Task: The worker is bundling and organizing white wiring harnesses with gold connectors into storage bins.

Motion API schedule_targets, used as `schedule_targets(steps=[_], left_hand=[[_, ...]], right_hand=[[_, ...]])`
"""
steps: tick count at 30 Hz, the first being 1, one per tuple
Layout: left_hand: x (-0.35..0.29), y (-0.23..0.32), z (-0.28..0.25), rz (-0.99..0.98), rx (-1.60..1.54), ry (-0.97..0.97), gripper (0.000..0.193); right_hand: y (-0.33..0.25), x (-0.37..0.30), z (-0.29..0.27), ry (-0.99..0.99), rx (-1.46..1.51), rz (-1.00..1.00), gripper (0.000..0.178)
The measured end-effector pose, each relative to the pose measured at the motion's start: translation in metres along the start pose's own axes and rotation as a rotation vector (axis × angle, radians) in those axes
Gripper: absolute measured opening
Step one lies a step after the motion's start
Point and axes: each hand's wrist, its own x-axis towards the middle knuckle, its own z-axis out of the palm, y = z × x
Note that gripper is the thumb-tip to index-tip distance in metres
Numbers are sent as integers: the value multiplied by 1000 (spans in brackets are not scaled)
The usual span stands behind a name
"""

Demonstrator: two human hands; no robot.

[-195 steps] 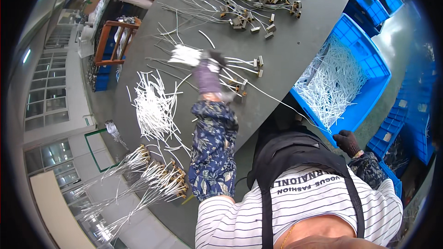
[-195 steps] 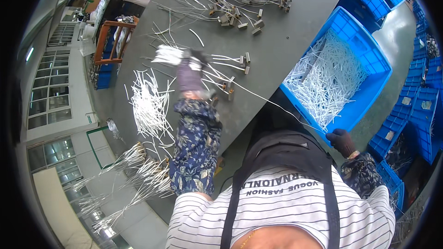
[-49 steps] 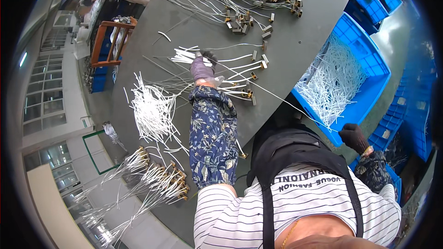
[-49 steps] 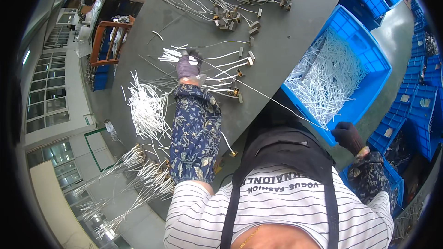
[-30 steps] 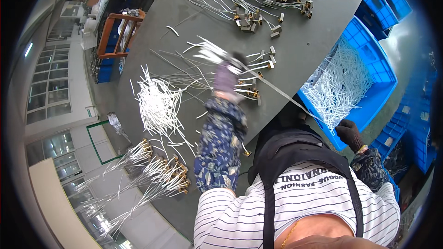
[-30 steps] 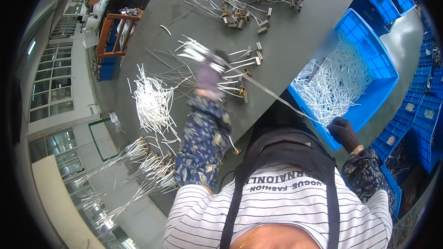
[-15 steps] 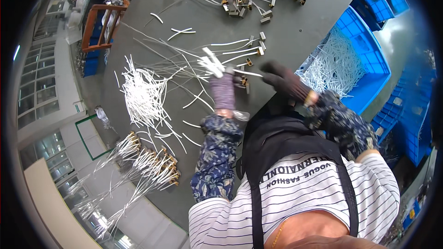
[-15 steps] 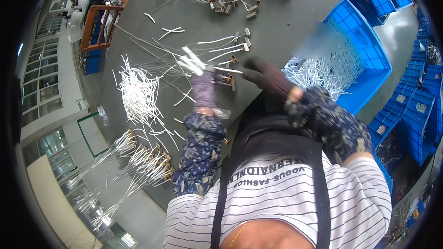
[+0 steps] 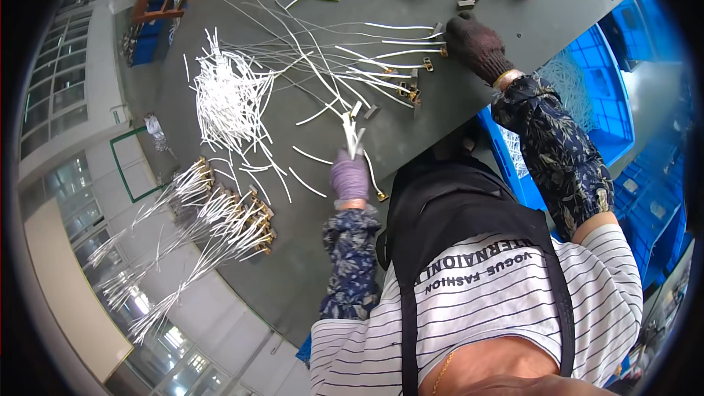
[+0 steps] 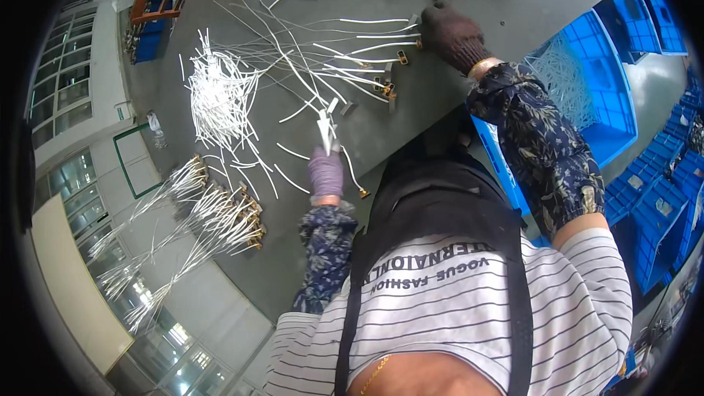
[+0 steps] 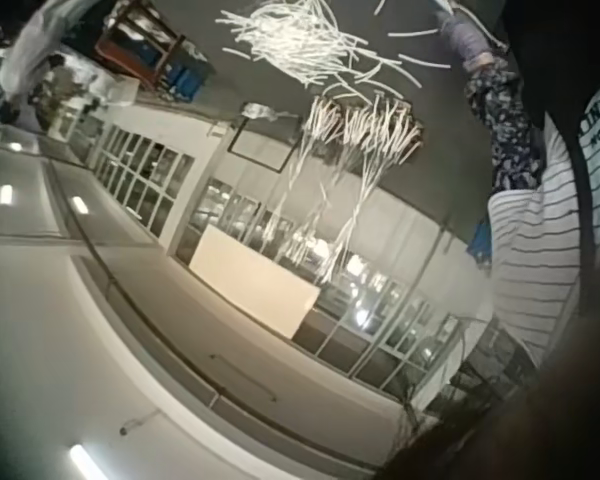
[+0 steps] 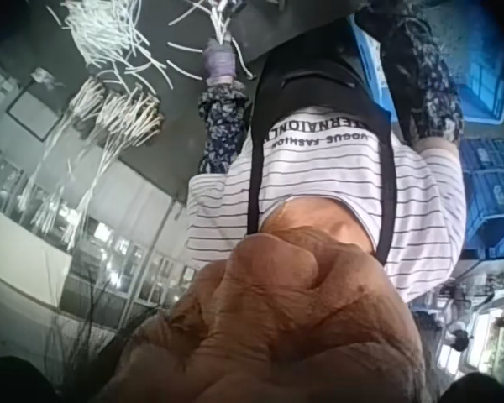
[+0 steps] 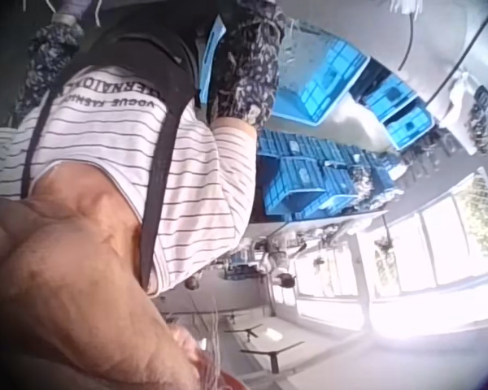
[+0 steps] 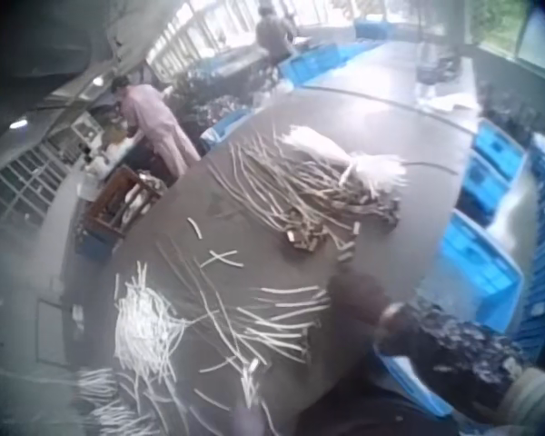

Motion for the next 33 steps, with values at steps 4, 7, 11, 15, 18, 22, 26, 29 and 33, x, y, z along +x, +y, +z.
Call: schedule_targets(steps=[4,7,11,15,18,22,26,29,33], left_hand=[[28,45,3,8,40,-48,48],[55,65,-12,112,12,27,50],[69,66,-10,-234,-816,-282,36],[85,76,12,-123,-790,-195,30],[119,101,20,-106,-981,-174,30],[180,133,13,-29,-788,-98,31],[191,128,-8,80,-1033,-64,34],[147,113,-34,-148,-1146,-24,33],[56,132,-46,-130,-1709,-396,26]], right_hand=[[-3,0,6,94,38,81,35],[-4,2,4,79,67,123,37],[-5,3,4,83,68,163,39],[-6,2,5,104,44,172,43],[-9,6,2,91,41,207,45],[-18,18,-2,77,100,244,45],[-18,17,-7,-26,462,225,44],[-14,-8,-15,-79,849,402,42],[-21,-73,-27,-243,1019,483,32]])
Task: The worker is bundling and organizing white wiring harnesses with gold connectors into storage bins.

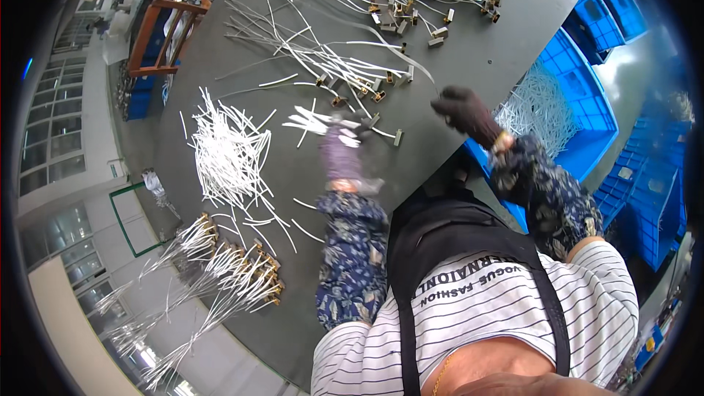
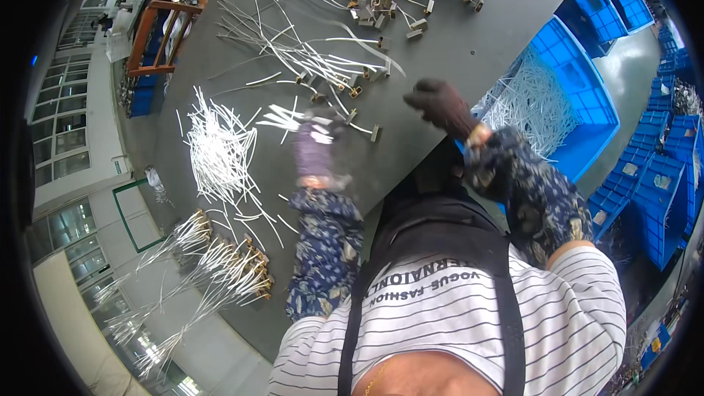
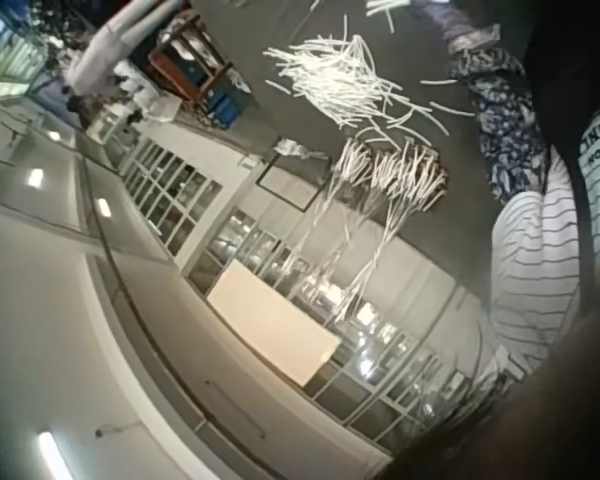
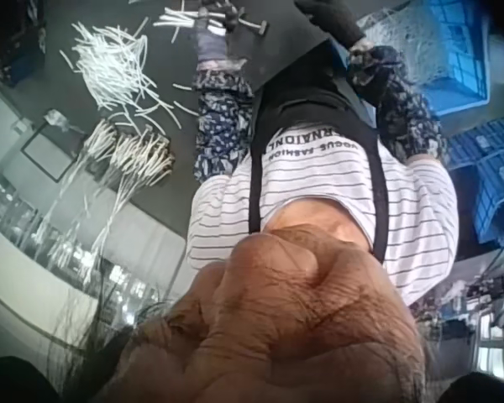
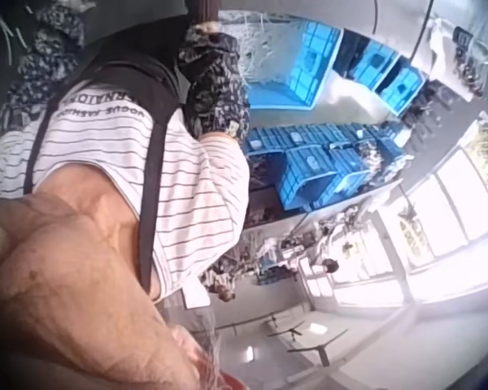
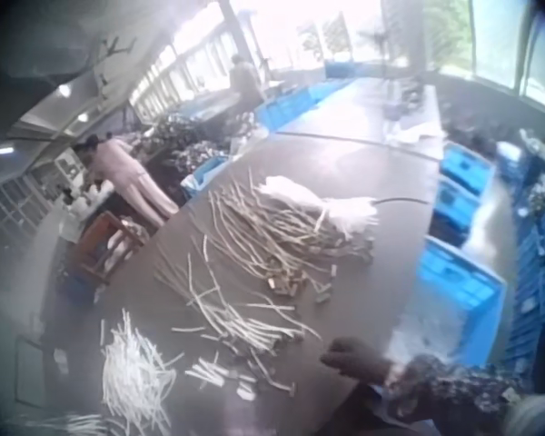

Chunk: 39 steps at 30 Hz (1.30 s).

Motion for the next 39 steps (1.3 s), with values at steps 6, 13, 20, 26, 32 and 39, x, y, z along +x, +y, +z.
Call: schedule_targets(steps=[6,13,20,26,32,39], left_hand=[[-26,-79,45,-193,-210,-362,23],[-19,-95,51,-17,-15,-261,29],[23,40,53,348,-2,-85,26],[39,81,48,421,55,-96,32],[2,60,62,144,228,-208,34],[-54,-51,45,311,894,-689,30]], right_hand=[[56,-102,-14,-301,-226,-383,16],[182,-156,-101,-371,-1014,-774,8],[242,-207,-122,54,-85,429,14],[238,-201,-115,95,-107,400,15],[224,-193,-109,88,-103,292,15],[192,-168,-94,13,129,375,16]])
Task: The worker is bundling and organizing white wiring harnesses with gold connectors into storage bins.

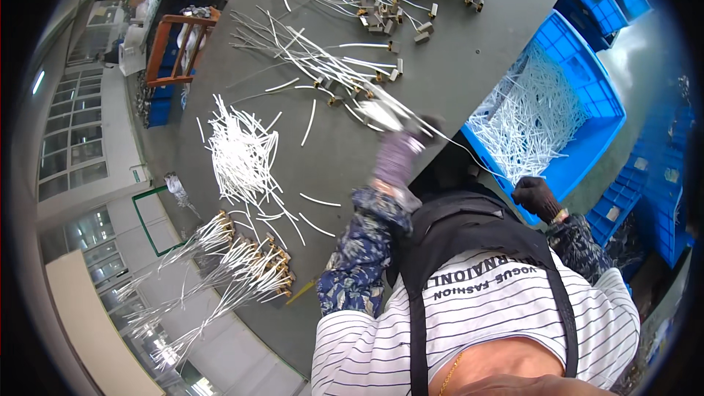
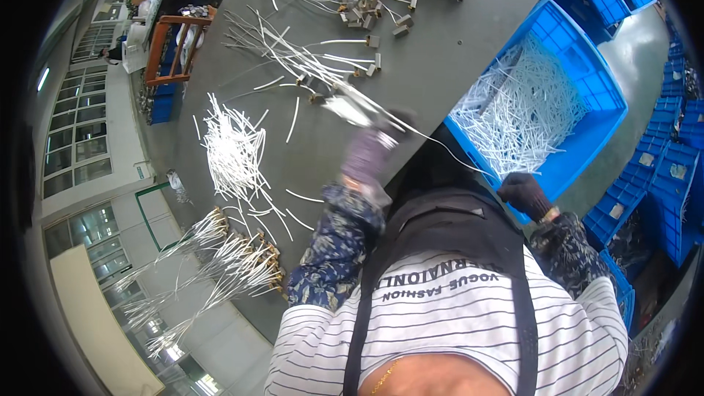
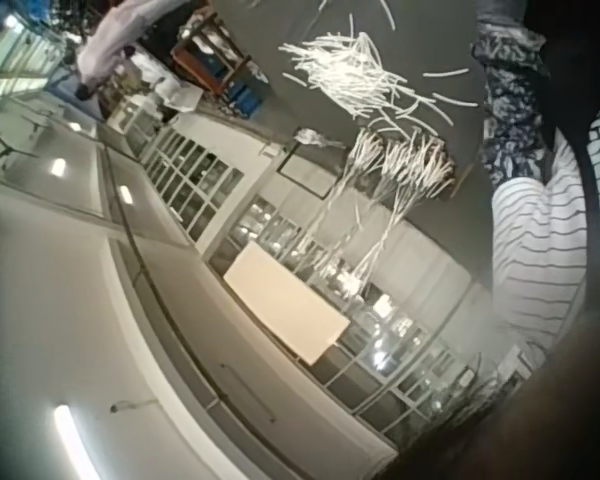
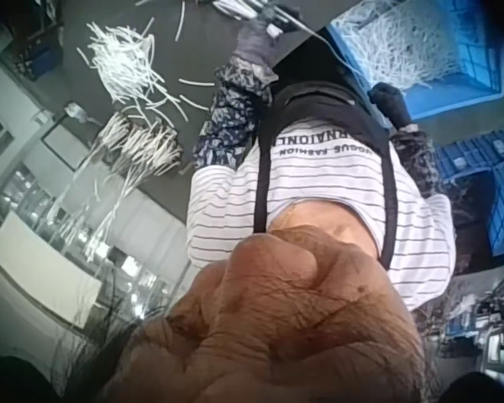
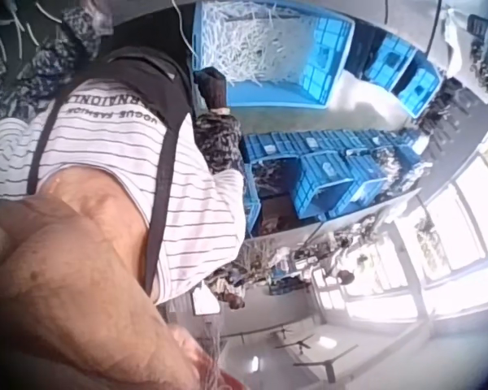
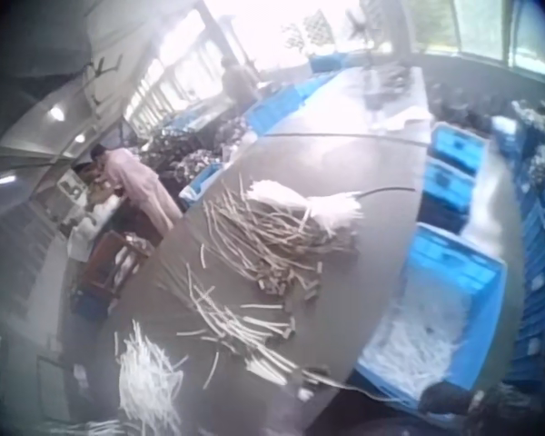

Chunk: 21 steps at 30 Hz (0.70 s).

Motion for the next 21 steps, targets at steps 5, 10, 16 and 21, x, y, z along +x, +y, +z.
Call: schedule_targets(steps=[5,10,16,21], left_hand=[[9,-6,-72,-68,-771,616,21],[4,-13,-40,-296,-92,693,20],[13,-37,-72,-196,-26,647,26],[15,-66,-145,-350,-164,623,23]], right_hand=[[-54,17,34,29,-511,-349,20],[-151,57,116,-245,8,-460,31],[-234,75,186,-327,-47,-710,44],[-265,116,203,172,-731,-797,32]])
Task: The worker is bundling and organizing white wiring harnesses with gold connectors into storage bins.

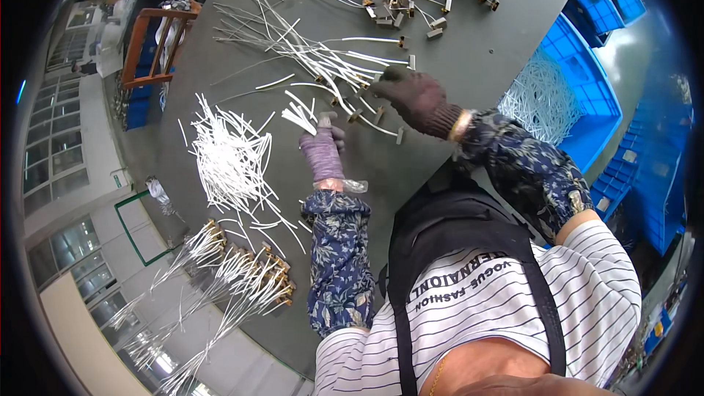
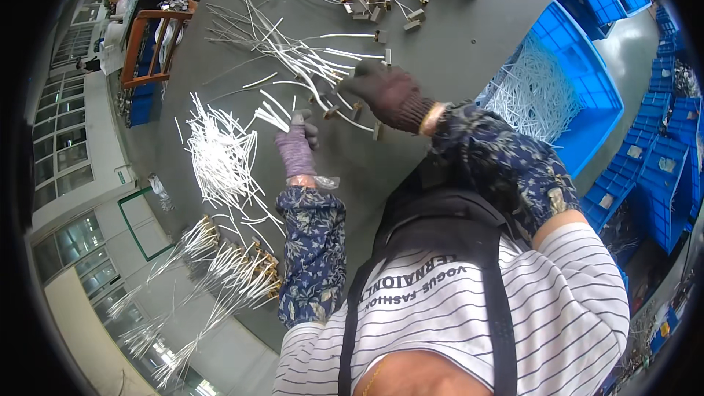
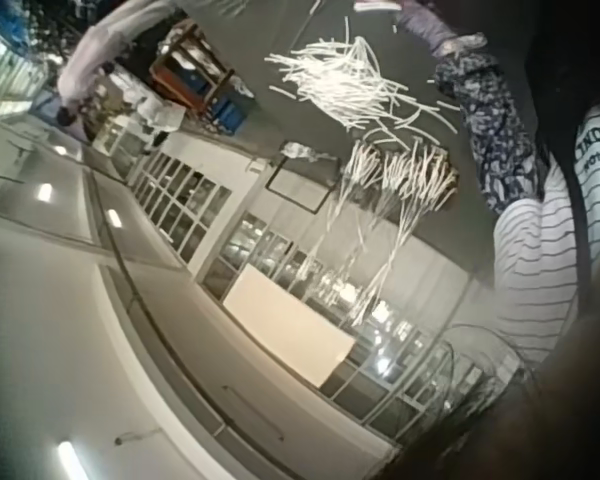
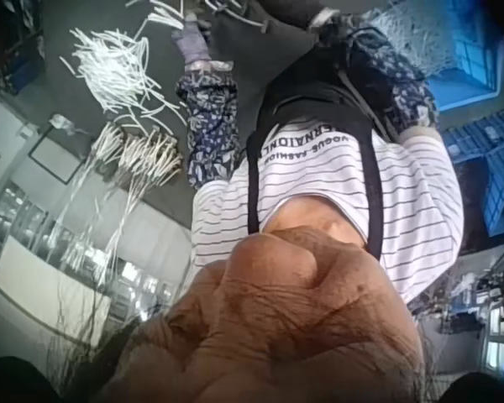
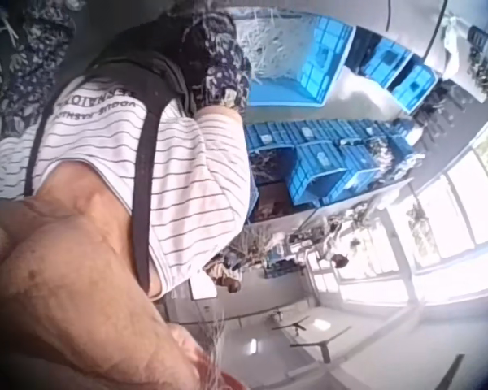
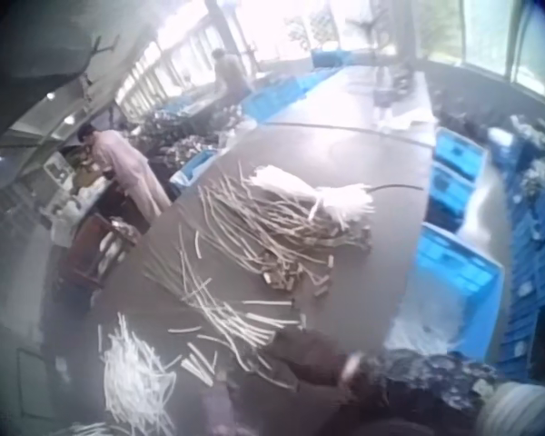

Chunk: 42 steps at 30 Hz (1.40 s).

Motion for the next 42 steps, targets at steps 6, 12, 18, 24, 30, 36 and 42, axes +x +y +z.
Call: schedule_targets(steps=[6,12,18,24,30,36,42], left_hand=[[-10,-3,11,-64,-718,-384,38],[-32,22,71,-180,-907,-355,30],[-48,38,98,-175,-673,-168,28],[-19,39,48,-148,-13,-156,35],[16,30,10,-88,226,-97,25],[-30,41,69,-197,-210,-277,25],[-65,12,170,-289,-735,-619,31]], right_hand=[[17,12,10,118,-288,-414,19],[8,-47,-10,-298,860,-47,23],[1,-58,-21,-235,828,26,37],[22,-41,-37,24,217,-52,68],[69,41,-76,175,-477,-33,45],[74,15,-98,108,893,152,18],[75,-126,-70,108,730,52,14]])
